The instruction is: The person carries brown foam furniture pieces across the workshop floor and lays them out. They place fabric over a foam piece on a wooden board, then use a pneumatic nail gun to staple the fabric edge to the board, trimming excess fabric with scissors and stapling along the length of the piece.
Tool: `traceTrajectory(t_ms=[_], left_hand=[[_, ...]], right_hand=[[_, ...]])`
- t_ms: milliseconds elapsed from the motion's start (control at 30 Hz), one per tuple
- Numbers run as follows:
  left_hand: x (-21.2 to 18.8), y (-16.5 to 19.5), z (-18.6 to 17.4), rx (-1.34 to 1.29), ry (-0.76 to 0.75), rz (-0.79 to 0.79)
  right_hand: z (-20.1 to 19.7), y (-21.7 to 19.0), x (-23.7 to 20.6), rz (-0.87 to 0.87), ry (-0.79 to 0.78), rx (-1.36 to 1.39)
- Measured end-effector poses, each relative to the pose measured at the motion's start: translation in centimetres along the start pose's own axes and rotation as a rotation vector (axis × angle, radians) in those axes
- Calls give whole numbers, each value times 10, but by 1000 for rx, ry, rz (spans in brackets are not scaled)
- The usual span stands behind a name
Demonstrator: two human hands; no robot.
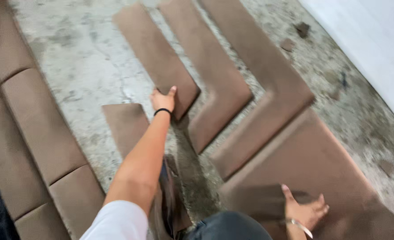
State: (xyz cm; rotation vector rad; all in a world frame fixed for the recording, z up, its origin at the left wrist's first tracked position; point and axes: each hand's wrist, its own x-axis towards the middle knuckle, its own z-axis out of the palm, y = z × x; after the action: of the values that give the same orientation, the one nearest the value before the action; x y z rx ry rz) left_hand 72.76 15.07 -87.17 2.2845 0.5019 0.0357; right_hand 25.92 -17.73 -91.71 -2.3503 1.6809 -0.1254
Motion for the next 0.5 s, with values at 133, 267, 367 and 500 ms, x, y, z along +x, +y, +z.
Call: traceTrajectory(t_ms=[133, 267, 367, 500], left_hand=[[-98, 16, -14, 195, 119, 298], [-252, 25, -34, 94, -1025, 1207], [-307, 29, -34, 754, -1292, 1296], [-312, 25, -19, 776, -1237, 1371]], right_hand=[[-19, -4, -22, 455, -86, 161], [-43, -14, -35, 730, -193, 248], [-58, -16, -36, 688, -179, 223], [-71, -20, -26, 644, -156, 234]])
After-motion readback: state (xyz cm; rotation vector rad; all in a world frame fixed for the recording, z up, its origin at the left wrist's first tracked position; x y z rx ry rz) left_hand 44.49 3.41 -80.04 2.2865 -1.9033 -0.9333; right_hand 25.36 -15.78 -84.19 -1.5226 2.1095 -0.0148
